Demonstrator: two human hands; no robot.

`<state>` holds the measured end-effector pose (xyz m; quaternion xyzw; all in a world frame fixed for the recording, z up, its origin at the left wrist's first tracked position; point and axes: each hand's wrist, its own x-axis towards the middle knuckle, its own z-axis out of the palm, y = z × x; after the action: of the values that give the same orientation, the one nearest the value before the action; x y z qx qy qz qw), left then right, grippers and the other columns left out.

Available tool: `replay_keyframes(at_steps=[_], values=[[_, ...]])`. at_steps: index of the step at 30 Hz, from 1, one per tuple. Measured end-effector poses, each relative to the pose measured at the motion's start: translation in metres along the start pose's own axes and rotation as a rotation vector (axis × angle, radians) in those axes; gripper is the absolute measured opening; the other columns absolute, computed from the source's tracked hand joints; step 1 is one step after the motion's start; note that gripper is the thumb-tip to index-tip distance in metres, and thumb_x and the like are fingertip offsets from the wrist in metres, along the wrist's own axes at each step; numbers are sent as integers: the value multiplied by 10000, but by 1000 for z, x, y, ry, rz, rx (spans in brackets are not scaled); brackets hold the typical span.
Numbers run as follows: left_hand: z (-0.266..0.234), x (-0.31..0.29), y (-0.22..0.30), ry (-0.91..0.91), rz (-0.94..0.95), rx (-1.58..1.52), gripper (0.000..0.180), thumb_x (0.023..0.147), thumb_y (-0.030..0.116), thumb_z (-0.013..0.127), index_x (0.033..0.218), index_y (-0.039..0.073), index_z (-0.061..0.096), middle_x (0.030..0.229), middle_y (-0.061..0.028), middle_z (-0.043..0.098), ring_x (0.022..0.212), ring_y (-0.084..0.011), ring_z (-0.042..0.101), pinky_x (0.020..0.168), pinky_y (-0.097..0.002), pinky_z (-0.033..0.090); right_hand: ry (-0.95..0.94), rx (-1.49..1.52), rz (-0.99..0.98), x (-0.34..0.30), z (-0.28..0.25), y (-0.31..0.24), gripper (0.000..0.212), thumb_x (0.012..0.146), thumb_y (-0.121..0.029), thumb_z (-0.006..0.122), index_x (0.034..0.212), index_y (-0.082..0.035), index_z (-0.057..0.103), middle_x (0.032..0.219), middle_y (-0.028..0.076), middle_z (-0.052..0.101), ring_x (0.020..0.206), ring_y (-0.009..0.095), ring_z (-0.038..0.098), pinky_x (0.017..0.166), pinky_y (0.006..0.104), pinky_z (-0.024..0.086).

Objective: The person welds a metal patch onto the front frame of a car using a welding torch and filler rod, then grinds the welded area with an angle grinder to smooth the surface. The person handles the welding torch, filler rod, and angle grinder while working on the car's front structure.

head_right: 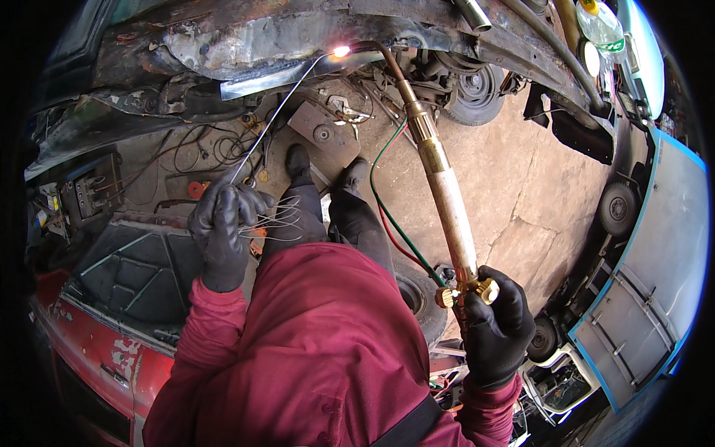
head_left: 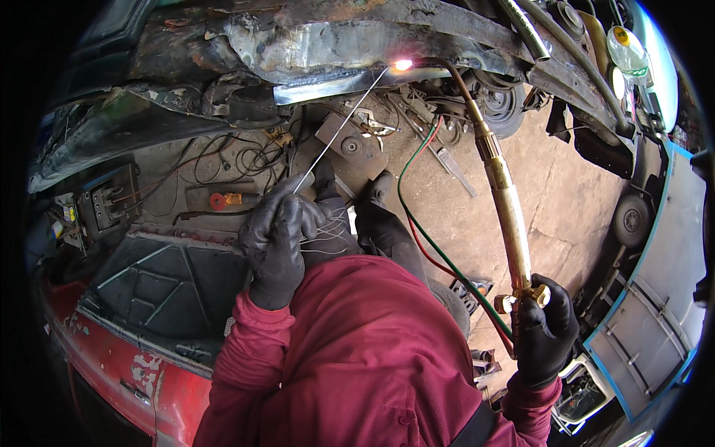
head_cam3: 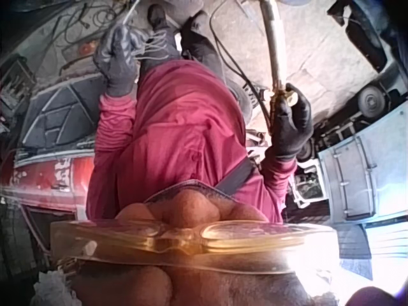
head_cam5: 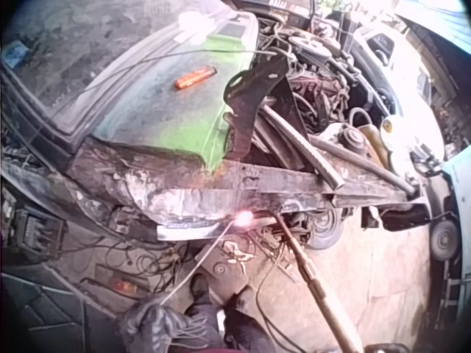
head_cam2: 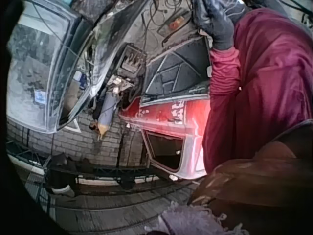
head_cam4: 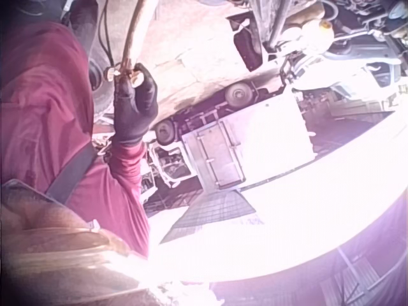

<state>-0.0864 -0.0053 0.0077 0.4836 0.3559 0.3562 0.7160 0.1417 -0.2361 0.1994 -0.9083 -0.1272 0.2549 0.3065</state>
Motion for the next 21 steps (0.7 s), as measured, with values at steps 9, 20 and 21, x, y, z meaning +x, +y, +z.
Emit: replay_keyframes(at_steps=[9, 20, 21], values=[[-3, 0, -6, -22, -15, 12, 401, 1167, 195, 474, 1458, -55, 591, 693, -49, 523, 721, -189, 579, 814, -465, 591, -11, 28, 17, 0, 3, -3, 308, 961, -29, 684, 1263, 26, 706, 1047, 44, 741, 905, 101, 672, 820, 269, 539], [-5, 0, -5, -7, -25, 87, 389, 1168, 202, 473, 1427, -59, 602, 691, -50, 527, 727, -187, 592, 815, -470, 608, -26, 34, 48, 2, -2, 8, 286, 974, -51, 672, 1251, 16, 700, 944, 24, 725, 724, 66, 628, 655, 237, 503], [-4, 1, -4, -5, -18, 88, 394, 1168, 207, 472, 1425, -63, 600, 690, -51, 526, 727, -187, 593, 815, -471, 612, -27, 36, 53, 4, -2, 11, 281, 979, -62, 676, 1249, 14, 699, 928, 21, 722, 698, 62, 618, 629, 235, 494]])
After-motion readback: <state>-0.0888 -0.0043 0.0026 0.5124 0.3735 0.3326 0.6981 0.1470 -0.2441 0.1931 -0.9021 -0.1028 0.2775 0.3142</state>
